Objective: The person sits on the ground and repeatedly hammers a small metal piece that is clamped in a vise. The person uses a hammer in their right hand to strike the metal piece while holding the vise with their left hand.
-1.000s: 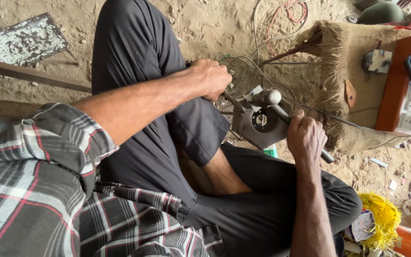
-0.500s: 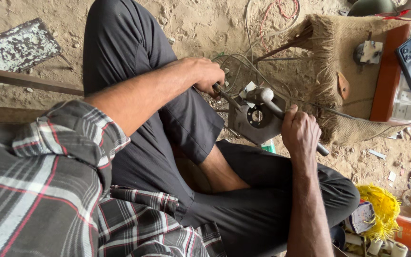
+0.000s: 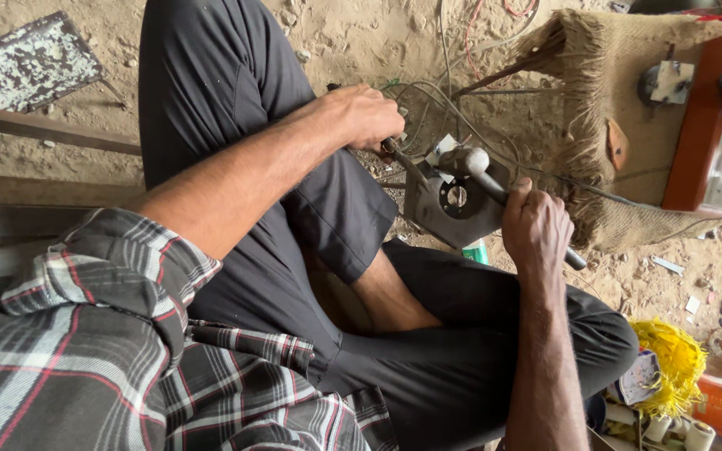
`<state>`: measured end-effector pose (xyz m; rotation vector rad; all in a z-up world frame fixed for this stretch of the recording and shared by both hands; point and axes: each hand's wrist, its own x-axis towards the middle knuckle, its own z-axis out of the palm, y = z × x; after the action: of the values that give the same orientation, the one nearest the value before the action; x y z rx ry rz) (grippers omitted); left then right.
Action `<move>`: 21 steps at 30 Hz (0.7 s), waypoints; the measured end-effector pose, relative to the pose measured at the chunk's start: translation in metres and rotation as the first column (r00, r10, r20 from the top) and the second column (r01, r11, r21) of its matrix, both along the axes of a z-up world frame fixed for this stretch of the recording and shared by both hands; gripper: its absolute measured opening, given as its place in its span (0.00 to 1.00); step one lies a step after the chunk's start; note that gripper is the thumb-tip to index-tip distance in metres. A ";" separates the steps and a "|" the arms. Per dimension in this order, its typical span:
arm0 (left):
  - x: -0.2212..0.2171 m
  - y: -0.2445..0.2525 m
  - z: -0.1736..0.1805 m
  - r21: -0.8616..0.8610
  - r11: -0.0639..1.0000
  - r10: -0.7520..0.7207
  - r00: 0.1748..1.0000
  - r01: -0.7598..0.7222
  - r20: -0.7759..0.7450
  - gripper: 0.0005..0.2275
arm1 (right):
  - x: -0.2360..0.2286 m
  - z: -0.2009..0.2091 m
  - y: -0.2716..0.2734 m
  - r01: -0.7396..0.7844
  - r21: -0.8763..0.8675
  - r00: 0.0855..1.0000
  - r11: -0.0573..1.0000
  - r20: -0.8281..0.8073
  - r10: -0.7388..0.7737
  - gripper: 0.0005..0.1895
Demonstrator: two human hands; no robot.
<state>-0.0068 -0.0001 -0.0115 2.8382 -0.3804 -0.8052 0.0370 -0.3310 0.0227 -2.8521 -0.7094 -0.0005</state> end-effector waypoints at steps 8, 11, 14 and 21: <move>0.009 -0.001 0.007 -0.043 0.996 0.070 0.969 -0.083 -0.236 0.12 | -0.002 0.006 0.001 0.020 -0.025 0.998 0.999 -0.052 -0.021 0.33; 0.013 0.000 -0.002 -0.021 0.998 0.054 0.965 -0.061 -0.256 0.13 | 0.000 0.006 0.002 0.046 -0.073 0.993 0.996 -0.102 -0.054 0.34; 0.014 -0.002 -0.015 -0.045 0.996 0.066 0.975 -0.077 -0.211 0.13 | 0.001 0.006 0.001 0.013 -0.056 0.998 0.998 -0.065 -0.016 0.34; 0.022 0.002 -0.008 -0.119 0.993 -0.015 0.957 -0.021 -0.289 0.09 | 0.001 0.010 0.001 0.043 -0.071 0.993 0.997 -0.110 -0.051 0.34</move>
<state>0.0156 0.0017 -0.0197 2.5572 -0.3674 -1.1374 0.0378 -0.3304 0.0323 -2.9058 -0.6308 0.1789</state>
